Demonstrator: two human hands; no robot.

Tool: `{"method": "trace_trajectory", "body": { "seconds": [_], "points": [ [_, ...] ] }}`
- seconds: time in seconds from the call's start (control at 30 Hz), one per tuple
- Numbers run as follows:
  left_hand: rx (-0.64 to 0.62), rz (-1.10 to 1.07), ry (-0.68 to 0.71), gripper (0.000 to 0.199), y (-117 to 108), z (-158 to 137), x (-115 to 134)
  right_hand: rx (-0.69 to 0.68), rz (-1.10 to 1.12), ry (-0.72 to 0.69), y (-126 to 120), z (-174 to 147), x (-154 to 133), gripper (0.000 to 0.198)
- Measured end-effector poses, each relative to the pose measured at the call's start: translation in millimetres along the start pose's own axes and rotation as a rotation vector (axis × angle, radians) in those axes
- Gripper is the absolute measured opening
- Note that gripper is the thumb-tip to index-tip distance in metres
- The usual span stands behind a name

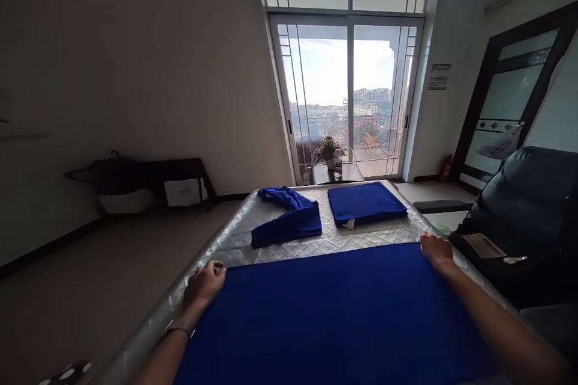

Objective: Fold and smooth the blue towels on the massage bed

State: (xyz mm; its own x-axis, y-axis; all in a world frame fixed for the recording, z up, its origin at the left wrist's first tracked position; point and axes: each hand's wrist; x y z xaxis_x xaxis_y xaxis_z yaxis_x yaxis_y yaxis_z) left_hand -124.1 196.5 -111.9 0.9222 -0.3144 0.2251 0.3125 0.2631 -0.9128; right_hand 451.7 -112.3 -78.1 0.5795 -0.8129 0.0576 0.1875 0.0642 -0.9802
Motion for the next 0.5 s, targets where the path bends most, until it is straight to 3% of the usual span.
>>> {"method": "trace_trajectory", "body": {
  "seconds": [0.07,0.13,0.17,0.23,0.33,0.4,0.5],
  "points": [
    [0.077,0.012,0.088,0.033,-3,-7,26,0.044,0.035,-0.063,-7,-18,-27,0.042],
    [0.135,-0.03,0.259,0.034,-1,-21,69,0.065,0.141,-0.201,-12,-44,-67,0.044],
    [0.116,-0.087,0.365,0.034,3,-31,95,0.053,0.226,-0.291,-14,-60,-91,0.045],
    [-0.047,-0.183,0.569,0.034,16,-52,150,0.011,0.37,-0.486,-13,-92,-139,0.047],
    [-0.154,-0.178,0.79,0.044,38,-80,215,-0.091,0.459,-0.633,-3,-129,-192,0.055],
    [-0.191,-0.132,0.856,0.05,48,-90,234,-0.156,0.465,-0.634,5,-141,-208,0.058],
    [-0.246,-0.07,0.798,0.058,49,-90,226,-0.208,0.465,-0.617,13,-143,-208,0.061]
  ]
}}
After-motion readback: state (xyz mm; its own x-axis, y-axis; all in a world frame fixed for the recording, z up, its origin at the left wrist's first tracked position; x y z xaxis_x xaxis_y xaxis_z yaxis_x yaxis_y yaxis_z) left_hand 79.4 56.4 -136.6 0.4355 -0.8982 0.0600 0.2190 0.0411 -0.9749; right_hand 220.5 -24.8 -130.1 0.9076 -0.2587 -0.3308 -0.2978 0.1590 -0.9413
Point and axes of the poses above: each hand's wrist, its own z-axis towards the middle knuckle, its own y-axis out of the palm, x = y × z, and after that the axes turned 11 degrees about y, right-handed
